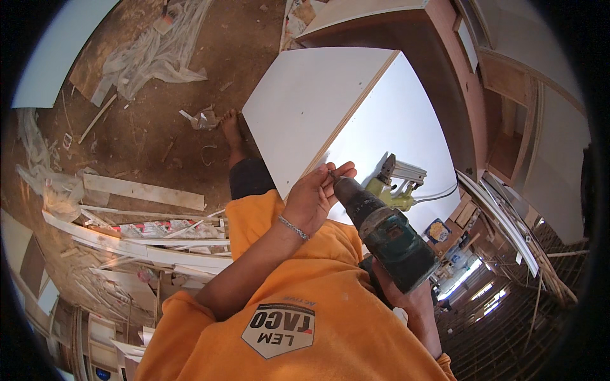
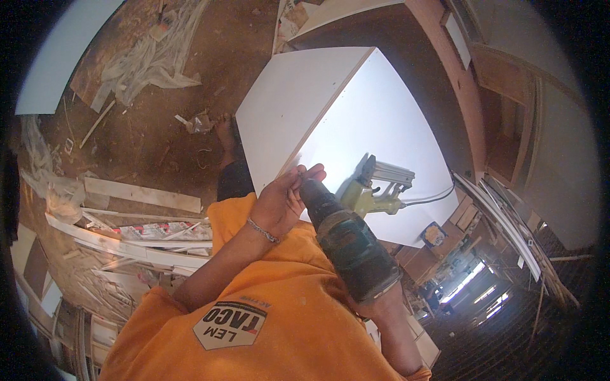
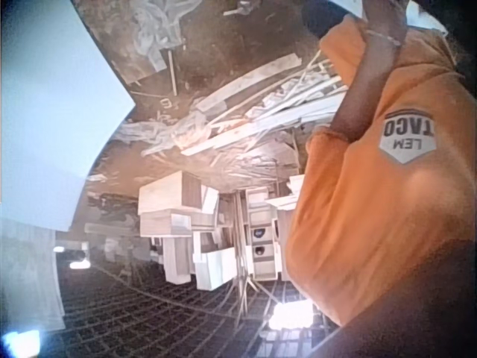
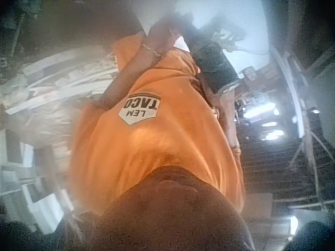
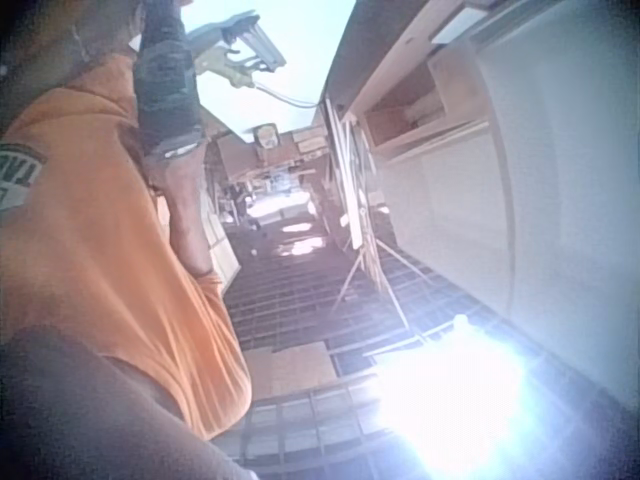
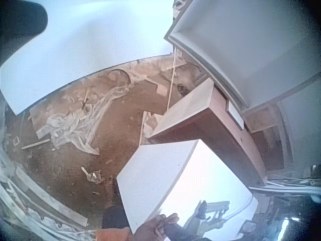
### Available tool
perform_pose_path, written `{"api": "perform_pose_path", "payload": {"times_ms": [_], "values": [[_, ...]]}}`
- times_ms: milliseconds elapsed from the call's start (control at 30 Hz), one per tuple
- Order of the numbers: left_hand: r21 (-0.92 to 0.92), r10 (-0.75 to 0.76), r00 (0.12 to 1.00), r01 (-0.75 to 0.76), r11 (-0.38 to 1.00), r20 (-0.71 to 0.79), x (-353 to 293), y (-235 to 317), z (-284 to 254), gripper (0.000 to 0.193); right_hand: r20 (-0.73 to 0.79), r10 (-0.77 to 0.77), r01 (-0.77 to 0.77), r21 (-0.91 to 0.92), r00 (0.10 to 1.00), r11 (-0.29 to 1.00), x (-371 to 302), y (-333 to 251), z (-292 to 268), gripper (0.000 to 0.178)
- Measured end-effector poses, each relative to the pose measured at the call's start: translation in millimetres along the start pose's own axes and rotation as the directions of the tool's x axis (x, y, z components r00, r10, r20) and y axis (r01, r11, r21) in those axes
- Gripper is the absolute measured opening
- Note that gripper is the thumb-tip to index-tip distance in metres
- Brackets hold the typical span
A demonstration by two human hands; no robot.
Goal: The person assembles a white wooden cabinet by attaching side panels to a base frame. They use a nail gun to secure the joints and a cordless drill to drive screws into pre-drilled holes. The person repeatedly switches between tools and positions the cabinet parts on the floor.
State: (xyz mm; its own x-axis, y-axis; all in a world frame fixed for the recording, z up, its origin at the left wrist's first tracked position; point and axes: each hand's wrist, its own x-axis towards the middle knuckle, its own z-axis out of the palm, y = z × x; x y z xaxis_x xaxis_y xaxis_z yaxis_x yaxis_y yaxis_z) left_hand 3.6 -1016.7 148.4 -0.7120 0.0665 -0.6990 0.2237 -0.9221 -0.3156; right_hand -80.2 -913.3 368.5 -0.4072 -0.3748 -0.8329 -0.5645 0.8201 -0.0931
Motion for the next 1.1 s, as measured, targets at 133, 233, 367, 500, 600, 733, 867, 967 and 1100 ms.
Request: {"api": "perform_pose_path", "payload": {"times_ms": [133, 233, 367, 500, 600, 733, 867, 967, 1100], "values": [[-0.009, 0.021, 0.999, -0.021, 1.0, 0.034, 2, 1, 0, 0.025, 0.04, 0.019, -0.021, 0.039, 0.999, 0.999, 0, 1, -1, 0.056], [-0.003, 0.011, 1.0, -0.011, 1.0, -0.028, -2, 4, 5, 0.025, 0.014, 0.023, -0.024, 0.037, 1.0, 0.999, 2, -3, -3, 0.05], [-0.072, -0.019, 0.999, 0.017, 0.997, -0.028, 1, 4, 2, 0.025, -0.123, -0.182, 0.171, -0.096, 0.976, 0.981, 9, 0, 2, 0.024], [-0.064, -0.038, 0.998, 0.034, 0.997, -0.055, 0, 7, 8, 0.027, -0.025, -0.108, 0.108, -0.017, 0.994, 0.994, 10, 6, 3, 0.042], [0.097, -0.108, 0.985, 0.121, 0.988, -0.134, 1, 7, -14, 0.029, 0.007, -0.113, 0.113, 0.02, 0.994, 0.993, 11, 6, 1, 0.048], [0.969, 0.37, 0.928, -0.051, 0.24, -0.043, -52, 25, 21, 0.031, -0.055, -0.06, 0.072, 0.275, 0.997, 0.959, 20, 5, -2, 0.045], [0.472, 0.309, 0.415, -0.871, -0.137, 0.856, -84, 34, 81, 0.026, -0.151, -0.028, 0.087, 0.399, 0.988, 0.913, 19, -9, 0, 0.039], [0.356, 0.208, 0.328, -0.927, -0.12, 0.922, -75, 0, 102, 0.029, -0.202, -0.053, 0.131, 0.396, 0.978, 0.909, 27, -13, -5, 0.03], [0.317, 0.125, 0.306, -0.945, -0.079, 0.944, -65, -6, 92, 0.027, -0.284, -0.182, 0.226, 0.13, 0.941, 0.965, 26, -6, 7, 0.021]]}}
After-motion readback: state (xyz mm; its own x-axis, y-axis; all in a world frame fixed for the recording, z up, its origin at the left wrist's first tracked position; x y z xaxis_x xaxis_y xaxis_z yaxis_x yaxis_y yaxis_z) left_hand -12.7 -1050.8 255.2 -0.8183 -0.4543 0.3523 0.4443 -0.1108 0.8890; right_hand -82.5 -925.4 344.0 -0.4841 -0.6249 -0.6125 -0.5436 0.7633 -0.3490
